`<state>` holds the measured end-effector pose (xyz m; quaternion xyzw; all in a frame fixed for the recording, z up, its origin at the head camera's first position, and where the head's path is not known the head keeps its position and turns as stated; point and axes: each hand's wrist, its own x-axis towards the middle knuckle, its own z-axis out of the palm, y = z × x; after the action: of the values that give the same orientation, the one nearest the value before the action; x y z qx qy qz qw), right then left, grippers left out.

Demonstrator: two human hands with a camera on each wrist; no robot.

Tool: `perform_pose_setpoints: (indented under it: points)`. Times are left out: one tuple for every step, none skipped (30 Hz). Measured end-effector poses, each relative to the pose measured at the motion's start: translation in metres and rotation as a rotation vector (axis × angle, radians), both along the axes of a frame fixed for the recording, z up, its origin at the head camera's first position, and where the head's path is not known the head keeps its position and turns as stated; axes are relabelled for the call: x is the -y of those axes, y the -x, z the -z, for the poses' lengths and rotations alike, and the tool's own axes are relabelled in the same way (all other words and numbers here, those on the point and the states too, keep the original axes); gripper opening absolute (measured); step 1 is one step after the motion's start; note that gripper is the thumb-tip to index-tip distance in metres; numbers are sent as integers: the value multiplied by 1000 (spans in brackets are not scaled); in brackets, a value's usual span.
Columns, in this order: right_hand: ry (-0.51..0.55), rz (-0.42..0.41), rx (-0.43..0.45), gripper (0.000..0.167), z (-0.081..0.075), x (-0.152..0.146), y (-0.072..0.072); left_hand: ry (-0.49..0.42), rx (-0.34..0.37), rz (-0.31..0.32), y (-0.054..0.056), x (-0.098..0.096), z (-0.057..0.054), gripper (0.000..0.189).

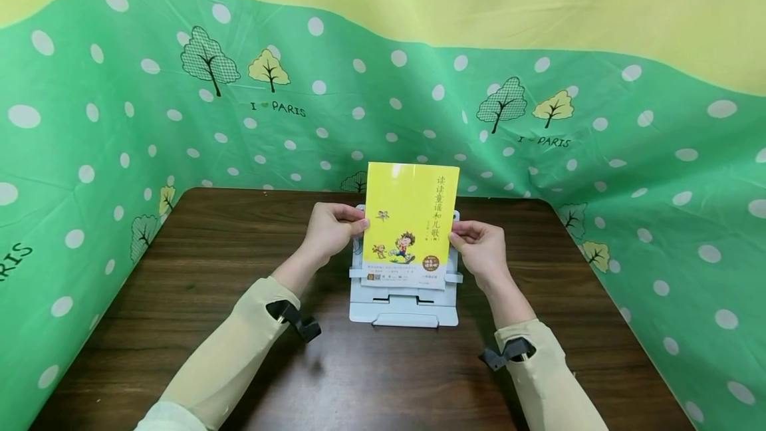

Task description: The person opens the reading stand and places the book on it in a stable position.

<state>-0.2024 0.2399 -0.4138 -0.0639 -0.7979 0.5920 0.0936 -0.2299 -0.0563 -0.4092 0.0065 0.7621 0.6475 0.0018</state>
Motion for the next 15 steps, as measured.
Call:
perform_pose_setpoints:
  points:
    - [-4, -5, 0, 17, 0, 0, 0, 0, 5, -1, 0, 0, 0, 5]
    - [-11, -9, -1, 17, 0, 0, -1, 4, 7, -1, -1, 0, 0, 5]
    - [-16, -14, -2, 16, 0, -1, -1, 2, 9, -2, -1, 0, 0, 5]
    - [-22, -19, -7, 16, 0, -1, -1, 2, 9, -2, -1, 0, 1, 5]
    - [-27, -24, -10, 16, 0, -1, -2, 2, 8, -2, -1, 0, 1, 5]
    - [-34, -27, -13, 16, 1, -1, -2, 1, 8, -1, -2, 0, 1, 5]
    - [-40, -30, -16, 15, 1, -2, -2, 0, 6, -1, -2, 0, 1, 6]
    - [-47, -33, -19, 15, 1, -2, -3, 3, 4, 0, -2, 0, 1, 6]
    - [-54, -36, -21, 15, 1, -2, -3, 4, 2, 2, -3, 0, 2, 6]
    - [-59, -40, -24, 15, 1, -3, -3, 10, -1, 3, -3, 0, 2, 6]
    - [-64, -44, -26, 15, 2, -3, -3, 14, -3, 4, -3, 1, 2, 7]
    - [-68, -47, -27, 15, 2, -3, -3, 21, -6, 6, -4, 1, 2, 7]
    - [-73, -50, -28, 15, 2, -4, -3, 27, -10, 7, -4, 1, 2, 7]
    - [-77, -53, -29, 14, 3, -4, -3, 33, -13, 9, -4, 1, 2, 7]
    - [-81, -55, -30, 14, 3, -4, -3, 37, -16, 11, -4, 1, 2, 7]
